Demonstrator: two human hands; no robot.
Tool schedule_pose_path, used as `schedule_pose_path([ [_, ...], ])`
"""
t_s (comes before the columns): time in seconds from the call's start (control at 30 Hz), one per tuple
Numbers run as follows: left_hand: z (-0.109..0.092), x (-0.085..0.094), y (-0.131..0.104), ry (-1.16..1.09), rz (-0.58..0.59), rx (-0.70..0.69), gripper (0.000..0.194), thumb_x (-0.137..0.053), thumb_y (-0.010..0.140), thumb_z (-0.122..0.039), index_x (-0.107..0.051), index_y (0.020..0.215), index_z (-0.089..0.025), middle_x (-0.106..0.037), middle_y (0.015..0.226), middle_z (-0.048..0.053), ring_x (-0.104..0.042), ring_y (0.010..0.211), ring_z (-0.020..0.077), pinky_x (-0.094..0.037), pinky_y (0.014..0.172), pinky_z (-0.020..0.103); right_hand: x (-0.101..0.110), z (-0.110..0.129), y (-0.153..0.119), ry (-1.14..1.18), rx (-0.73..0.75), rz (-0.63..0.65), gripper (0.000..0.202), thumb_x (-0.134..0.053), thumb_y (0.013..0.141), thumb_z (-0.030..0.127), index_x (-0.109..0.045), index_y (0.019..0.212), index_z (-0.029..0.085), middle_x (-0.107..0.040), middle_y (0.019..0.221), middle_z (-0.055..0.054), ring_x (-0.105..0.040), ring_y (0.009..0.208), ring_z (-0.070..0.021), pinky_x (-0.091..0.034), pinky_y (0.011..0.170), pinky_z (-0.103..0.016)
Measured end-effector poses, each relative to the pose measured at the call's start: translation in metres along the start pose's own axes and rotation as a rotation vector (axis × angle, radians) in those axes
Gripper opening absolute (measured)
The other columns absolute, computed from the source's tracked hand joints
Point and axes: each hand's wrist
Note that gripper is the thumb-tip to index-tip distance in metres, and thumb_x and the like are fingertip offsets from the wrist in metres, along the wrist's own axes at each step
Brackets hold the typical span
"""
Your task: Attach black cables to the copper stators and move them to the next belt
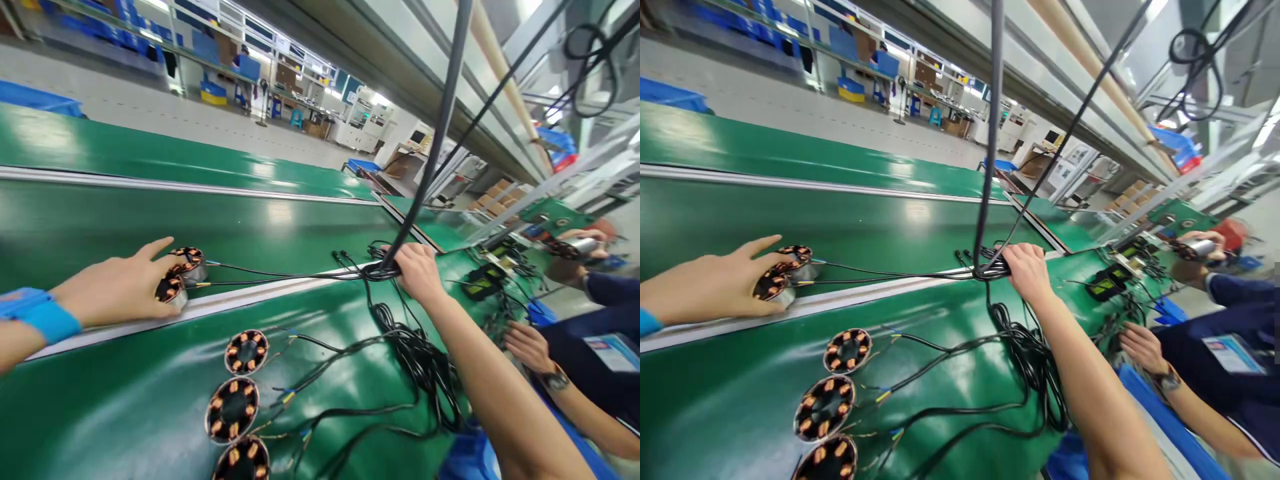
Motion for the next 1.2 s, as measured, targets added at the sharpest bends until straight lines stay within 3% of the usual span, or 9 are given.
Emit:
schedule_pose_path([
  [0.13, -0.068, 0.010, -0.004, -0.076, -0.057, -0.133, 0.088, -0.069, 0.077, -0.059, -0.046, 0.154, -0.024, 0.000, 0.174, 0.017, -0.072, 0.101, 0.0464, -0.057, 0.088, 0.053, 0.013, -0.032, -0.076, -0.097, -0.136, -0.067, 0.044, -0.054, 0.088, 0.010, -0.072, 0.127, 0.023, -0.064, 0.129, -0.014, -0.052, 0.111, -0.0335, -0.043, 0.096, -0.044],
  [0.27, -0.114, 0.019, -0.001, -0.115, -0.035, -0.244, 0.085, -0.069, 0.075, -0.053, -0.049, 0.150, -0.019, -0.007, 0.173, 0.022, -0.071, 0.107, 0.0457, -0.058, 0.092, 0.052, -0.015, -0.041, -0.152, 0.026, -0.212, 0.045, 0.053, -0.047, 0.078, 0.002, -0.076, 0.119, 0.020, -0.061, 0.124, -0.016, -0.055, 0.109, -0.0316, -0.053, 0.092, -0.040],
  [0.47, -0.111, 0.029, 0.004, -0.284, 0.080, -0.409, 0.087, -0.063, 0.079, -0.076, -0.056, 0.147, -0.021, -0.022, 0.171, 0.018, -0.060, 0.132, 0.0428, -0.048, 0.113, 0.051, -0.041, -0.053, -0.226, 0.220, -0.197, 0.261, 0.070, -0.048, 0.071, 0.006, -0.069, 0.134, 0.027, -0.068, 0.132, -0.012, -0.067, 0.118, -0.0309, -0.058, 0.101, -0.047],
  [0.6, -0.097, 0.019, -0.012, -0.325, -0.006, -0.386, 0.092, -0.063, 0.083, -0.078, -0.045, 0.157, -0.027, -0.017, 0.173, 0.017, -0.062, 0.128, 0.0418, -0.051, 0.108, 0.054, 0.000, -0.009, -0.184, 0.221, -0.221, 0.152, 0.052, -0.045, 0.088, 0.017, -0.069, 0.133, 0.024, -0.073, 0.125, -0.015, -0.071, 0.108, -0.0370, -0.058, 0.092, -0.056],
  [0.7, -0.101, 0.000, -0.028, -0.371, -0.225, -0.474, 0.052, -0.056, 0.097, -0.062, -0.064, 0.135, -0.027, -0.047, 0.158, 0.011, -0.061, 0.129, 0.0332, -0.049, 0.110, 0.048, 0.029, 0.068, -0.116, 0.717, -0.145, 0.071, 0.037, -0.048, 0.103, 0.040, -0.070, 0.128, 0.022, -0.073, 0.128, -0.012, -0.069, 0.118, -0.0286, -0.055, 0.104, -0.043],
  [0.77, -0.106, -0.014, -0.034, -0.414, -0.304, -0.573, 0.033, -0.050, 0.104, -0.048, -0.072, 0.119, -0.027, -0.065, 0.137, 0.008, -0.062, 0.127, 0.0268, -0.048, 0.111, 0.042, 0.032, 0.122, -0.071, 0.968, -0.102, 0.070, 0.034, -0.046, 0.105, 0.041, -0.074, 0.116, 0.024, -0.076, 0.120, -0.009, -0.072, 0.112, -0.0245, -0.055, 0.102, -0.037],
  [0.9, -0.107, -0.030, -0.032, -0.485, -0.305, -0.646, 0.034, -0.045, 0.106, -0.037, -0.072, 0.124, -0.026, -0.070, 0.130, 0.008, -0.065, 0.120, 0.0237, -0.050, 0.107, 0.038, 0.011, 0.194, -0.012, 1.090, -0.015, 0.232, 0.035, -0.043, 0.107, 0.036, -0.074, 0.097, 0.022, -0.079, 0.103, -0.007, -0.073, 0.098, -0.0225, -0.052, 0.089, -0.033],
  [1.03, -0.102, -0.031, -0.027, -0.543, -0.277, -0.708, 0.034, -0.046, 0.106, -0.036, -0.074, 0.125, -0.031, -0.070, 0.128, 0.005, -0.066, 0.116, 0.0211, -0.050, 0.106, 0.034, -0.012, 0.218, 0.002, 1.269, -0.066, 0.348, 0.031, -0.048, 0.105, 0.033, -0.069, 0.085, 0.020, -0.075, 0.082, -0.002, -0.070, 0.071, -0.0160, -0.050, 0.074, -0.027],
  [1.2, -0.104, -0.022, -0.026, -0.569, -0.206, -0.756, 0.033, -0.048, 0.105, -0.030, -0.076, 0.123, -0.036, -0.067, 0.124, 0.004, -0.066, 0.112, 0.0185, -0.049, 0.101, 0.028, -0.031, 0.221, -0.002, 1.529, -0.243, 0.331, 0.026, -0.056, 0.097, 0.040, -0.067, 0.085, 0.019, -0.072, 0.076, -0.003, -0.068, 0.065, -0.0156, -0.052, 0.066, -0.026],
])
Point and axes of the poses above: each hand's wrist, its own y-axis towards the middle knuckle, its own x-axis out of the back of the hand, z = x × y
